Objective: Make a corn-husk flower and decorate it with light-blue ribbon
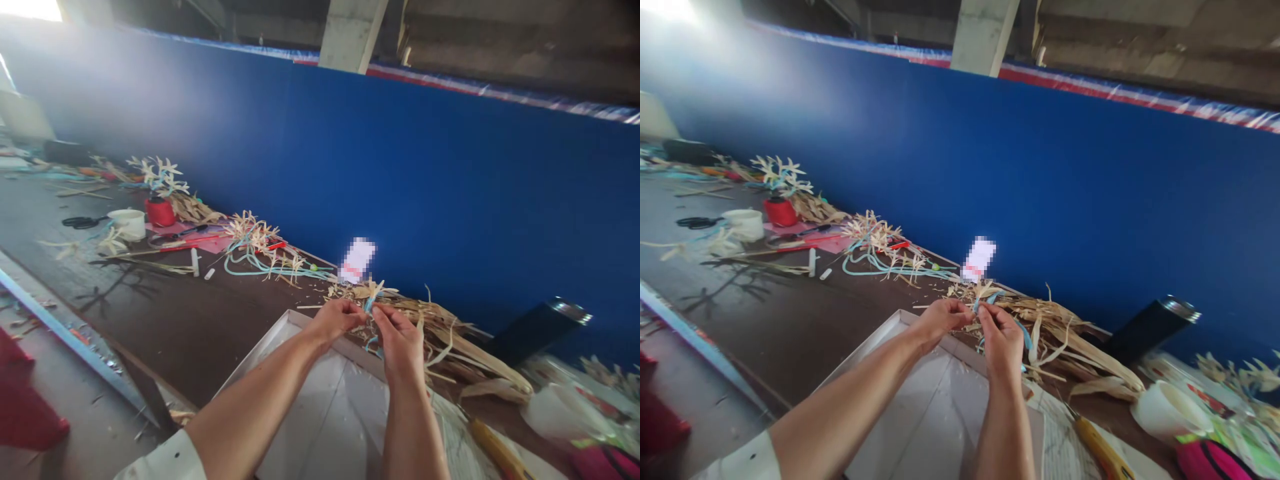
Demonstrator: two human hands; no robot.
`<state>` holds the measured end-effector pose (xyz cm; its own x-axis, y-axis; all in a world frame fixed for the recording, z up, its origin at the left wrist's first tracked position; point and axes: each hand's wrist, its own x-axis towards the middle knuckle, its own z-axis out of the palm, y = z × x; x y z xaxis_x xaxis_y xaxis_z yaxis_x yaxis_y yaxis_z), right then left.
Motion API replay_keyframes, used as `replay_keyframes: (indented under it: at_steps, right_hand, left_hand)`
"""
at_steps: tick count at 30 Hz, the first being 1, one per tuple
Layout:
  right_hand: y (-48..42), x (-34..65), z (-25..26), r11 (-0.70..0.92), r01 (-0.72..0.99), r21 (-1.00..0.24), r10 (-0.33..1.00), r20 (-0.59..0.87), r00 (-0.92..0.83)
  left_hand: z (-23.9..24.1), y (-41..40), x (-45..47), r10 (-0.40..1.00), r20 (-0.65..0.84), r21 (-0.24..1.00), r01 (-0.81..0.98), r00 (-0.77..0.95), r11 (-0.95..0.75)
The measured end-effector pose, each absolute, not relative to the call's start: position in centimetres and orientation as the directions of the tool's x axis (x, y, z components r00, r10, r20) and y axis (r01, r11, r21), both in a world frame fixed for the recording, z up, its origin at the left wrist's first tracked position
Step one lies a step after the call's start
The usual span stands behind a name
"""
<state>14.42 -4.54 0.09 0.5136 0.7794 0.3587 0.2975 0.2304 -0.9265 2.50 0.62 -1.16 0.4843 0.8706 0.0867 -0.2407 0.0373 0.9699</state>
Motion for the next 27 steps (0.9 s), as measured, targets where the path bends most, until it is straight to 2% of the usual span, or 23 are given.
replay_keyframes:
  at_steps: [4,11,15,23,27]
  right_hand:
    - [-5.0,14.4,0.8,0.186,0.450,-0.873,0.768,0.415,0.487]
    - [-5.3,14.8,1.2,0.212,0.540,-0.815,0.738,0.496,0.458]
    - [-5.7,14.6,1.6,0.191,0.485,-0.853,0.761,0.441,0.476]
    - [-5.7,14.8,0.9,0.171,0.197,-0.965,0.846,0.246,0.473]
    - [-5.5,14.7,0.7,0.170,0.162,-0.972,0.829,0.229,0.510]
  left_hand:
    - [-0.8,0.4,2.3,0.866,0.081,0.959,-0.276,0.494,0.068]
    - [-0.6,0.4,2.2,0.859,0.078,0.952,-0.293,0.506,0.087]
    - [-0.1,0.1,2.0,0.868,0.072,0.965,-0.255,0.491,0.064]
    - [0.1,-0.1,1.8,0.849,0.104,0.952,-0.300,0.518,0.066]
    - [0.2,-0.1,1.8,0.851,0.117,0.957,-0.287,0.512,0.042]
